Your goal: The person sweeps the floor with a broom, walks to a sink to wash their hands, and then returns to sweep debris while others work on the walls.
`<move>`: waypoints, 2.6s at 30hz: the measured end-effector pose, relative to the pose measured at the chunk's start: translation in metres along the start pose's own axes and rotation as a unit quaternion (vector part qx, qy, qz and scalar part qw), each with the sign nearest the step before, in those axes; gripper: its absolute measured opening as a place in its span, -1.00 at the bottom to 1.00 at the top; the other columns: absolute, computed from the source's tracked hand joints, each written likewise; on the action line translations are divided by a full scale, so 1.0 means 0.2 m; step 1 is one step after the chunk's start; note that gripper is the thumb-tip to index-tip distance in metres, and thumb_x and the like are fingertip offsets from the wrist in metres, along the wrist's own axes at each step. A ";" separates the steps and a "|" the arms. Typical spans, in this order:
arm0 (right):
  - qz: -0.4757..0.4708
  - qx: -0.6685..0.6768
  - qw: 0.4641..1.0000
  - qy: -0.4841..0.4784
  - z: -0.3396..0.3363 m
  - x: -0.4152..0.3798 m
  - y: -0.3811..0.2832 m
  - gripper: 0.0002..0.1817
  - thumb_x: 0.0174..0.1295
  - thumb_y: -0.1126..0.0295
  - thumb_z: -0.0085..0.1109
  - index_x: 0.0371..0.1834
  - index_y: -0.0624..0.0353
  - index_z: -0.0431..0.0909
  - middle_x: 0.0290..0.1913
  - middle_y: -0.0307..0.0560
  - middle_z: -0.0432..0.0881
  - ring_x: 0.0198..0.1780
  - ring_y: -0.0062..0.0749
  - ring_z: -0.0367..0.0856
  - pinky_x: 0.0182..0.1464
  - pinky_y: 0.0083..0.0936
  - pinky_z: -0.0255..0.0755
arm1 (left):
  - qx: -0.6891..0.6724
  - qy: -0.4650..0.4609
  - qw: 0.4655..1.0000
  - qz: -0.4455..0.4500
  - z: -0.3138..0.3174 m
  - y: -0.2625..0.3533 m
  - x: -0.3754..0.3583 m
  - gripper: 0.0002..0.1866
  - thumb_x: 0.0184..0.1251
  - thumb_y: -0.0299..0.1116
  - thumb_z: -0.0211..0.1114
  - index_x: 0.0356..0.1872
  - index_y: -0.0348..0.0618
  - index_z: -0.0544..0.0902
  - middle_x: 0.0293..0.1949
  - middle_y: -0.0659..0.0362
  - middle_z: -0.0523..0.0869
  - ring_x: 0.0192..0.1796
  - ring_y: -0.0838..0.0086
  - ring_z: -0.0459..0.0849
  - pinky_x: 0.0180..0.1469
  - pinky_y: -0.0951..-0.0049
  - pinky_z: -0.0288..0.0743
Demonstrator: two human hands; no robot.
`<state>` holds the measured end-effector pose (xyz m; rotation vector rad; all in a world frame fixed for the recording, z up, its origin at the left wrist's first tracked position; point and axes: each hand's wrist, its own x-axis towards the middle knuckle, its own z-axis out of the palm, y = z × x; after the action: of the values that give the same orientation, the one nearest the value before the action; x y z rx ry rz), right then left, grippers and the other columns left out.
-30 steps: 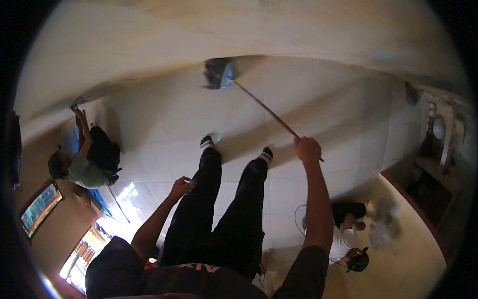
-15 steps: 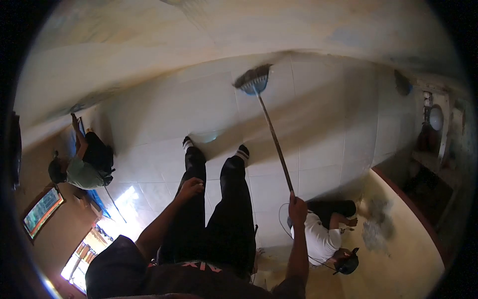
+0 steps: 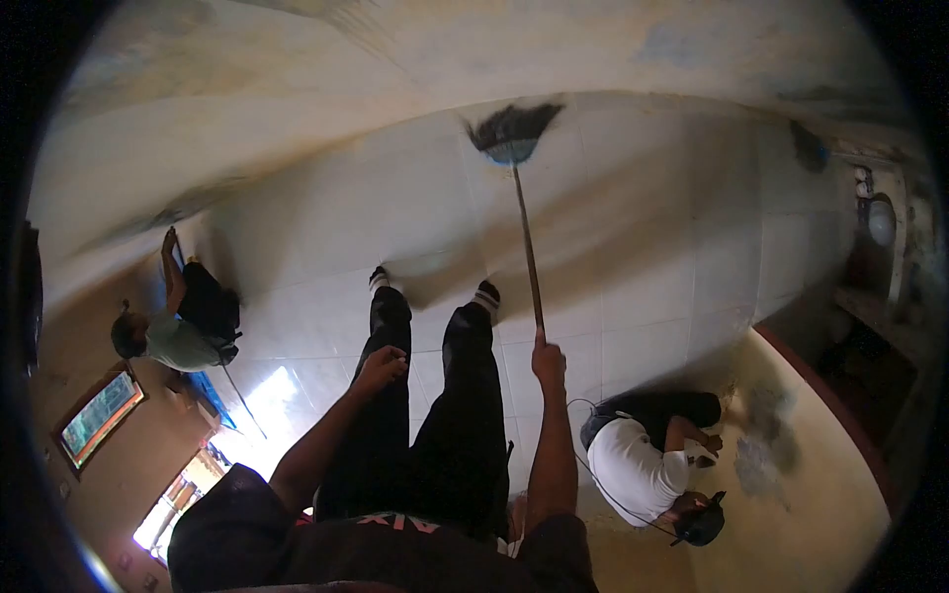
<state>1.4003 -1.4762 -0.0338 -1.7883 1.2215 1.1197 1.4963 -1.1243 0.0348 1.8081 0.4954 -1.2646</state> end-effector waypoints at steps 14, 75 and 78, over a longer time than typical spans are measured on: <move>-0.101 0.119 0.941 0.300 -0.22 -0.49 0.16 -0.64 0.37 0.18 -0.12 -0.38 0.24 0.53 -0.46 0.16 0.59 -0.35 0.12 0.57 -0.32 -0.13 0.38 | -0.015 0.015 0.999 -0.030 -0.01 -0.07 -0.03 -0.74 0.25 -0.30 0.20 -0.09 -0.19 0.53 -0.36 0.20 0.67 -0.39 0.62 0.58 -0.38 0.59 0.43; -0.088 0.143 0.985 0.030 -0.96 -0.22 0.35 -0.62 0.38 0.12 -0.19 -0.21 0.28 0.37 -0.39 0.40 0.58 -0.27 0.35 0.55 -0.20 0.08 0.45 | 0.375 -0.079 0.895 0.227 1.74 1.26 0.36 -0.05 -0.05 -0.39 0.37 0.40 0.03 0.03 -0.05 -0.01 0.58 -0.19 0.17 0.66 -0.12 0.22 0.54; -0.053 0.229 0.972 0.006 -1.09 -0.50 0.56 -0.60 0.38 0.10 -0.19 -0.30 0.26 0.41 -0.42 0.34 0.56 -0.31 0.33 0.54 -0.28 0.08 0.40 | 0.507 -0.144 0.797 0.294 1.98 1.39 0.31 -0.18 -0.05 -0.36 0.38 0.34 0.07 0.23 -0.09 0.04 0.55 -0.13 0.14 0.60 -0.07 0.23 0.52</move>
<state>1.3344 -1.6698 0.1356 -1.4857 1.2549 0.6957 1.4974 -1.6124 0.0443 2.2350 -1.0700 -1.3869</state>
